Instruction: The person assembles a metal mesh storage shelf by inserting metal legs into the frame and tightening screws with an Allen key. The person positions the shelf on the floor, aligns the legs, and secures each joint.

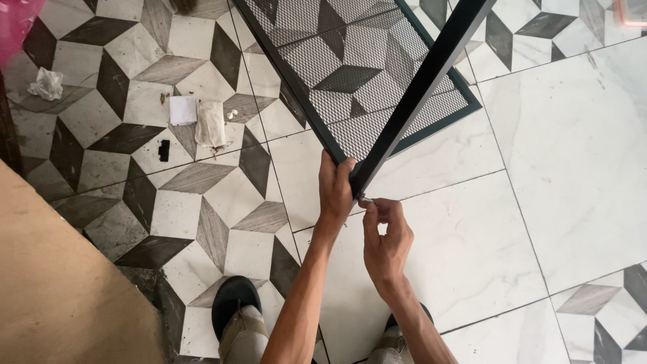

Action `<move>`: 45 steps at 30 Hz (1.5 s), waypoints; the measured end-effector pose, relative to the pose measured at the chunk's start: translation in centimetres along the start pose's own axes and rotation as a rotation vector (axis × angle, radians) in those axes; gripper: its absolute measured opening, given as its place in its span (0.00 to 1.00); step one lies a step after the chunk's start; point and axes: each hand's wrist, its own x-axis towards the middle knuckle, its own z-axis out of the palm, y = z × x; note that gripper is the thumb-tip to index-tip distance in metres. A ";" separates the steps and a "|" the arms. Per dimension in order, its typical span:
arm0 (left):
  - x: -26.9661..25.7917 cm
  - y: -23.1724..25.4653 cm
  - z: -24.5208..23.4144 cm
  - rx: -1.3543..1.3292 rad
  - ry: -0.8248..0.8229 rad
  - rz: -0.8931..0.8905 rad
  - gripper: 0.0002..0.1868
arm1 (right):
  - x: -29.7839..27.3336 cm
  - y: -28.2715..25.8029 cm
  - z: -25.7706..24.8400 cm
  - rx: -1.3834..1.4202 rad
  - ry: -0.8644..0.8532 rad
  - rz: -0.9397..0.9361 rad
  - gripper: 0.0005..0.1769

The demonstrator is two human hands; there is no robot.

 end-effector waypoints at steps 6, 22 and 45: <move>-0.1 0.2 0.1 0.023 -0.014 -0.051 0.04 | 0.3 -0.6 -0.3 -0.111 0.052 -0.070 0.06; -0.1 1.1 -0.1 0.036 -0.013 -0.048 0.06 | 2.0 0.3 -1.8 -0.174 -0.206 -0.194 0.05; -0.3 2.4 -1.3 -0.077 -0.070 -0.150 0.09 | 10.3 -2.5 -5.0 -0.487 -0.943 0.036 0.18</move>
